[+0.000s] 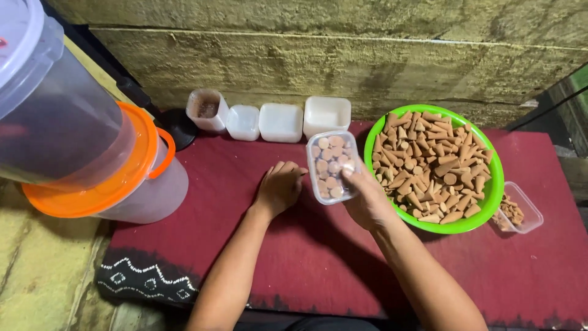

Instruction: The person is sorting and packing small incense cones from a large bowl into smaller plastic containers.

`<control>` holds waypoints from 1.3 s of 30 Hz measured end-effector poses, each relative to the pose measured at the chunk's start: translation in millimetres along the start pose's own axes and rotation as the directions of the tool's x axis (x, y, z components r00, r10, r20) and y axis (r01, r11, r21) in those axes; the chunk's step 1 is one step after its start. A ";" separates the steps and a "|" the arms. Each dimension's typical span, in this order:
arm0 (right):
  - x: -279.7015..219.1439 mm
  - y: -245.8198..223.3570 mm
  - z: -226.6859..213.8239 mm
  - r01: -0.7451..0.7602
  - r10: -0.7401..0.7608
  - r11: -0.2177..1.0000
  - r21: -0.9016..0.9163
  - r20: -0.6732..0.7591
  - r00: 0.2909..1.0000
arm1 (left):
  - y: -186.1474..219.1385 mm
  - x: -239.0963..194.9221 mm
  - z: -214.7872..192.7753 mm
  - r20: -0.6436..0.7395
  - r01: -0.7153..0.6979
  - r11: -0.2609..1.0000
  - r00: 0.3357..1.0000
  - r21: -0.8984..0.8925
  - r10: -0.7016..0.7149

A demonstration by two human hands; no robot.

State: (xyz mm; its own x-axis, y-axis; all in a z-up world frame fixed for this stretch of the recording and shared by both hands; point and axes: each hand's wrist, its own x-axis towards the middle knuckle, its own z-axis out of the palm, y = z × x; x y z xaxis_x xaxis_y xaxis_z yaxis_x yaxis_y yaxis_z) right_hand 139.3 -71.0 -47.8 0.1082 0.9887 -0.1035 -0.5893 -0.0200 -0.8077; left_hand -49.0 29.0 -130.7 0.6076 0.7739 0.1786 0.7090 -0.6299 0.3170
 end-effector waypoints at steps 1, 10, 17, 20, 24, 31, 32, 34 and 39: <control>3.3 1.6 -1.8 0.002 -0.002 1.000 -0.002 0.002 1.000 | -4.1 0.3 2.0 -0.004 -0.001 1.000 1.000 0.000 0.001; 17.0 58.3 -29.0 -0.232 0.215 0.964 -0.128 -0.128 0.968 | 1.1 -0.6 -22.5 0.143 0.187 0.414 0.980 -0.891 -0.137; 21.4 57.7 -32.6 -0.021 0.021 1.000 0.000 -0.074 0.997 | 19.9 -5.9 -28.7 0.206 0.198 -0.083 0.973 -0.977 -0.106; 29.8 82.4 -48.9 -0.037 0.045 0.997 0.065 -0.119 0.992 | 24.1 -3.2 -13.6 0.294 0.301 -0.014 0.916 -0.953 -0.273; 32.9 36.9 -13.7 0.055 -0.037 0.992 0.114 -0.147 0.988 | 32.5 9.4 -25.3 0.295 0.248 -0.191 0.913 -0.950 -0.281; 22.1 -58.1 49.5 0.562 -0.498 0.766 -0.313 0.265 0.826 | 91.1 12.2 -159.6 -0.106 -0.101 0.047 0.989 -0.994 -0.104; 28.5 -46.7 40.2 0.562 -0.508 0.797 -0.222 0.258 0.822 | 88.5 13.3 -154.6 -0.115 -0.111 0.056 0.990 -0.992 -0.084; 28.8 -25.8 41.1 0.559 -0.520 0.819 -0.132 0.245 0.818 | 77.9 13.8 -120.2 -0.122 -0.119 0.063 0.991 -0.991 -0.061; 34.3 88.0 -42.7 0.202 -0.223 0.966 -0.159 -0.131 0.966 | 34.4 2.7 21.0 0.453 0.353 -0.322 0.830 -0.878 -0.326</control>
State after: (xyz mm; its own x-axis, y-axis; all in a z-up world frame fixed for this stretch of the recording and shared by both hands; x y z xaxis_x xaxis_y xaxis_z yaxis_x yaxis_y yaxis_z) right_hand 125.4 -45.2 -147.2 0.3410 0.9401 0.0043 -0.4205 0.1566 -0.8937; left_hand -15.4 8.1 -138.9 0.4354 0.8174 -0.3773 -0.3277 0.5342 0.7792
